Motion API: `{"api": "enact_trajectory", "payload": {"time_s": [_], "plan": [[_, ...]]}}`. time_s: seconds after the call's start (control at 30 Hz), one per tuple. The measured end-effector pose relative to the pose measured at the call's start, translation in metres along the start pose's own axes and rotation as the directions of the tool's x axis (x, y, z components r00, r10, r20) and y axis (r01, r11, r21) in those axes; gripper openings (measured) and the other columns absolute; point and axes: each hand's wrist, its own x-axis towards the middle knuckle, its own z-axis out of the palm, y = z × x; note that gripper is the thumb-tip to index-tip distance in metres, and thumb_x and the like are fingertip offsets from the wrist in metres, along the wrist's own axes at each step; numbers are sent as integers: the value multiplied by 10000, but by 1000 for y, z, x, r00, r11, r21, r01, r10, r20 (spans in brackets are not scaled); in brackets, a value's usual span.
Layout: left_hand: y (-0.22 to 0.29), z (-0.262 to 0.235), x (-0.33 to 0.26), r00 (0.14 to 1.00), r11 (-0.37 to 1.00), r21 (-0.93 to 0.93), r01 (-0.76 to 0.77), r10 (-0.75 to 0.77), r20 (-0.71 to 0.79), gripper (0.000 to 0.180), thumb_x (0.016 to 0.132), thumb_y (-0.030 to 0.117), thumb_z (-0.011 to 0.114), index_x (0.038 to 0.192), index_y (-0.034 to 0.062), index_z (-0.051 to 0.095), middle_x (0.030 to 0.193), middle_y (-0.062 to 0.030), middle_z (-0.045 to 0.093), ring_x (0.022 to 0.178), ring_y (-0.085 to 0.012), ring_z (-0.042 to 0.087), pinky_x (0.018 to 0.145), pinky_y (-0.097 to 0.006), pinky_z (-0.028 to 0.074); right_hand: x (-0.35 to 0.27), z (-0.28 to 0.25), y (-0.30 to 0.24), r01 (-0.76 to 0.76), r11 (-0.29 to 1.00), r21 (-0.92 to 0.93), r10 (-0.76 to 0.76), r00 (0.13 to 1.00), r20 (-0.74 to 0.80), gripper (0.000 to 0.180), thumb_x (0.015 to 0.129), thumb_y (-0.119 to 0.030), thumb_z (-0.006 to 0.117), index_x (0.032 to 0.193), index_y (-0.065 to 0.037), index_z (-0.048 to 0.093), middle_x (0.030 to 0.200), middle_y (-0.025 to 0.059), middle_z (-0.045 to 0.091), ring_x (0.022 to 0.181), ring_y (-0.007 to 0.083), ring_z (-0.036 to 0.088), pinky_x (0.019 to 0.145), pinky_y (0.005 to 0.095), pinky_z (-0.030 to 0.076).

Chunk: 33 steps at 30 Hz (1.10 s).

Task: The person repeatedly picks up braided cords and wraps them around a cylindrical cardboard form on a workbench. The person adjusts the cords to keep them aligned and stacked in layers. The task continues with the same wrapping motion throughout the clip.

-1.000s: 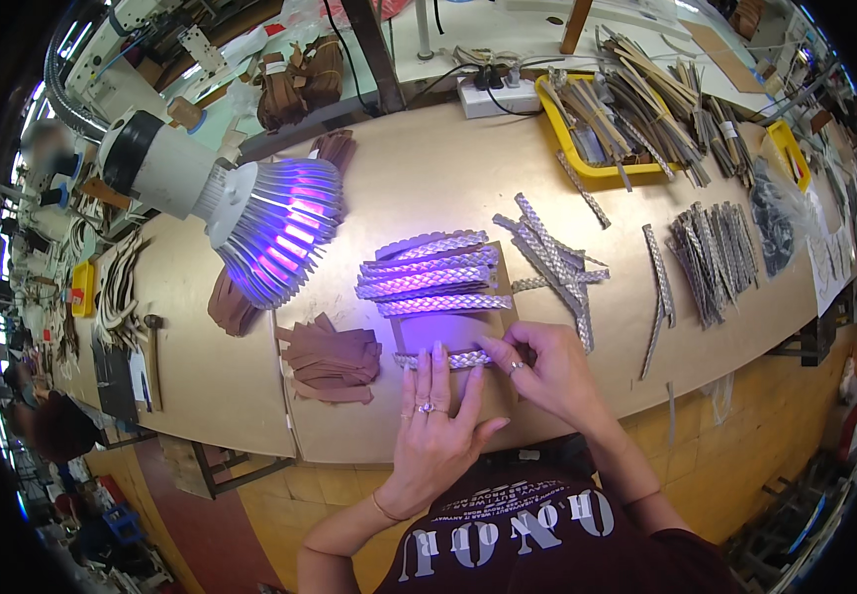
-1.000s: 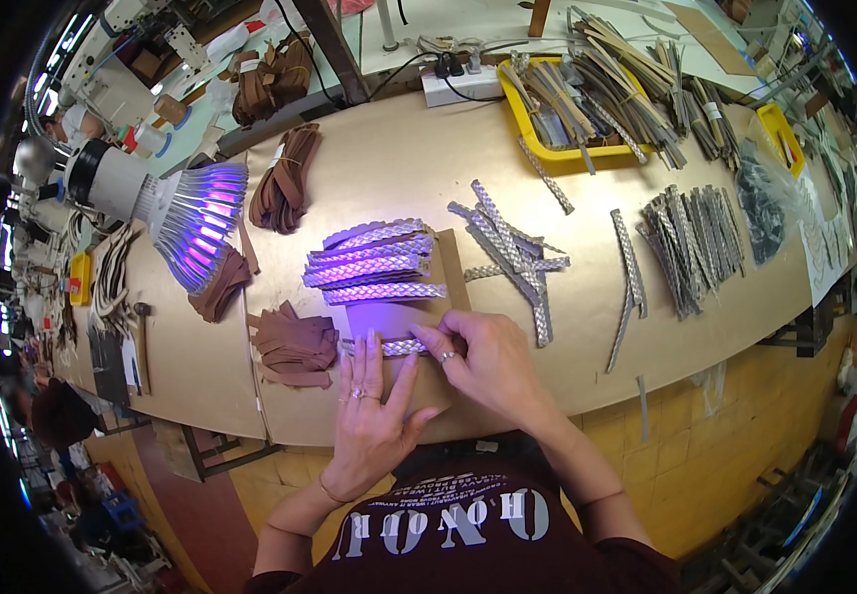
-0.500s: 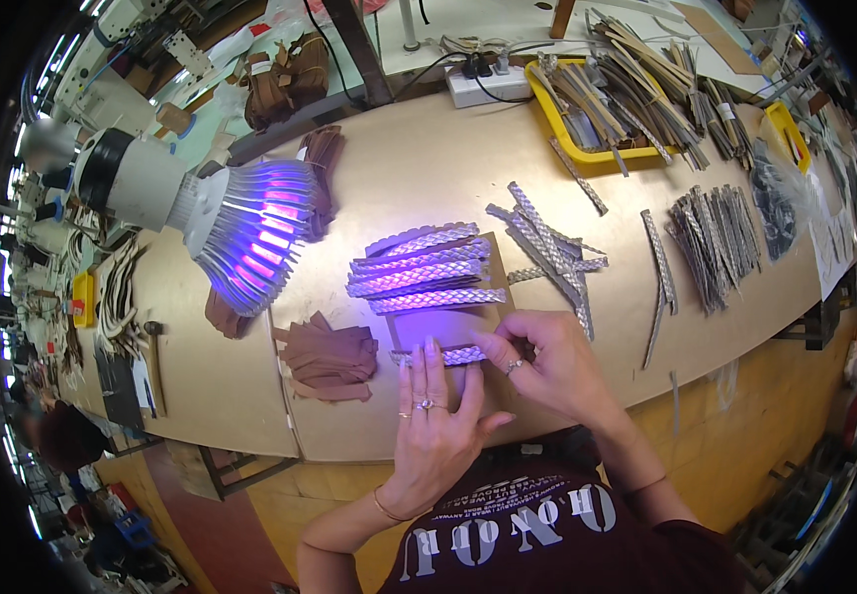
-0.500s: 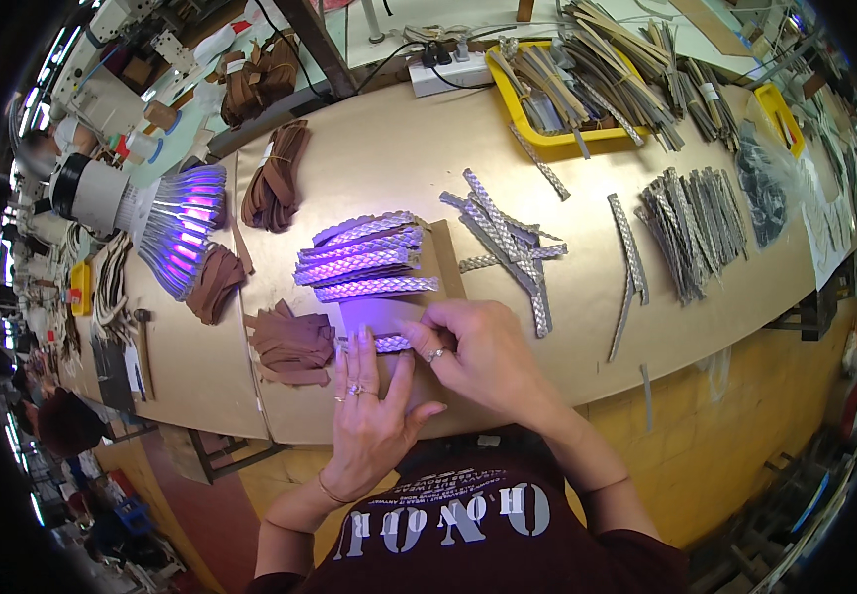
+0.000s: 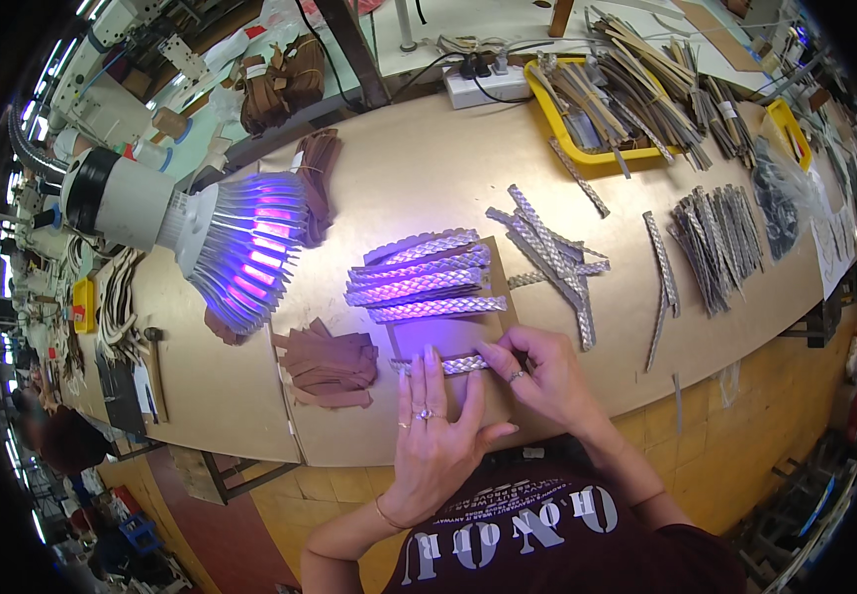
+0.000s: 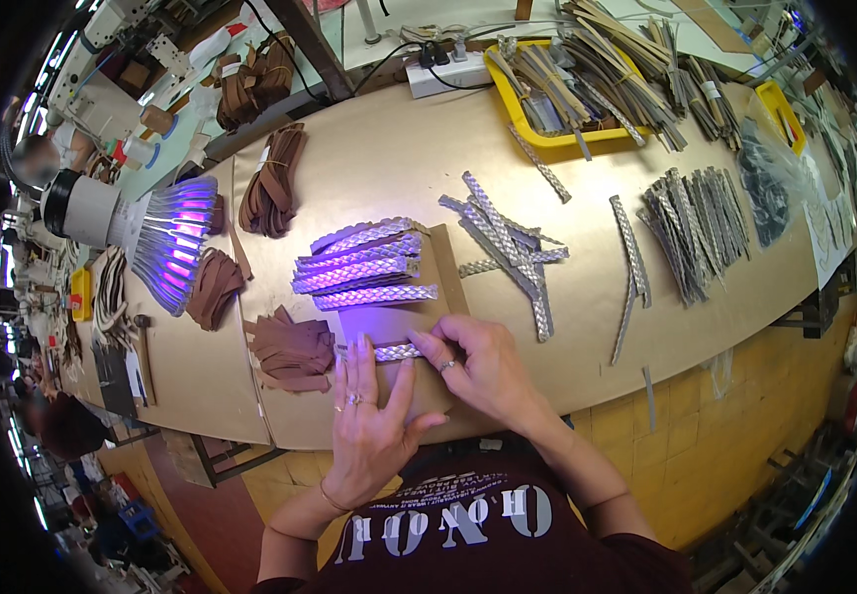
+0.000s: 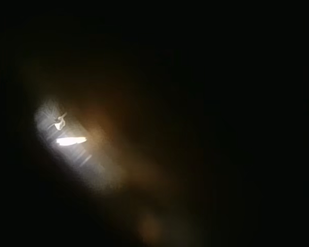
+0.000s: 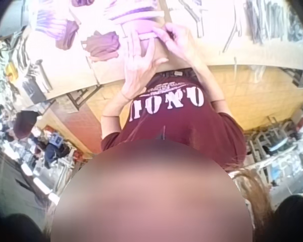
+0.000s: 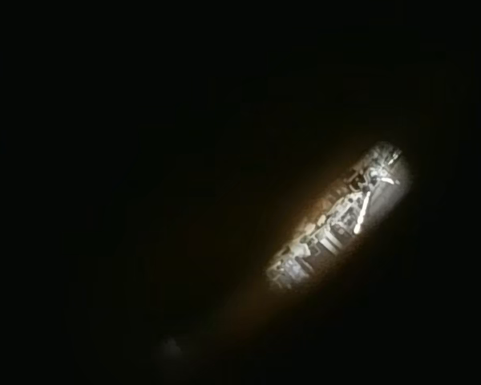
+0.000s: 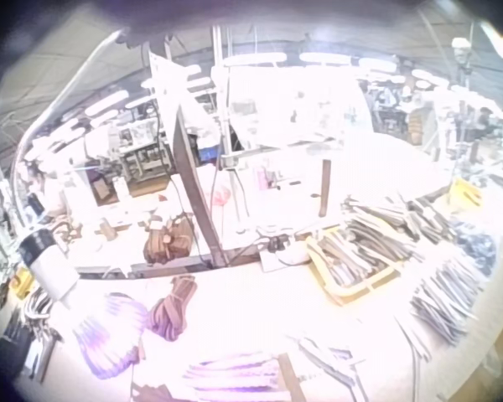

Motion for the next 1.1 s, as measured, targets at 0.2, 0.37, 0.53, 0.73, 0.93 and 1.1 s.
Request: {"api": "enact_trajectory", "payload": {"time_s": [0.2,0.37,0.53,0.73,0.93,1.1], "plan": [[-3,11,-7,998,996,-86,-13,7,-68,714,828,579,647,1279,30,581,1411,-387,367,1335,-515,366,1077,-583,328,-4,17,4,19,999,30,-17,997,-78,251,913,-208,669,768,-8,625,676,160,584,575,308,568,536,381,435],[-9,26,-14,980,967,-255,-22,-29,-195,693,827,535,686,1292,32,575,1443,-380,334,1357,-512,338,1084,-610,294,-2,17,0,107,993,-44,-111,989,-102,240,915,-192,667,766,-9,619,660,144,554,550,278,524,524,362,414],[-7,20,-24,887,994,-103,-34,-17,-461,741,885,549,615,1400,52,422,1475,-368,293,1419,-499,227,1129,-635,-50,2,-9,-25,161,984,79,-162,987,4,230,908,-176,676,775,5,626,626,103,537,532,180,482,508,327,387],[-34,4,22,889,970,-234,64,-162,-429,791,935,581,490,1497,63,287,1560,-309,131,1468,-462,61,1128,-648,-47,50,-24,-53,302,947,-110,-308,951,-37,294,920,-268,653,770,-14,650,598,129,563,514,245,536,509,367,412],[-49,-2,66,981,984,-129,120,-137,-135,809,961,624,326,1533,63,221,1601,-216,109,1486,-402,33,1148,-603,-65,73,-21,-40,198,910,-365,-244,966,-83,405,926,-394,612,733,-39,651,600,163,586,561,333,585,539,425,442],[-50,-2,68,988,991,-63,121,-127,-88,796,967,614,310,1536,64,215,1605,-200,114,1491,-379,46,1152,-589,-80,57,-42,-6,2,980,-199,-56,963,-265,387,904,-403,645,749,-48,655,592,139,589,549,304,592,551,402,460]]}}
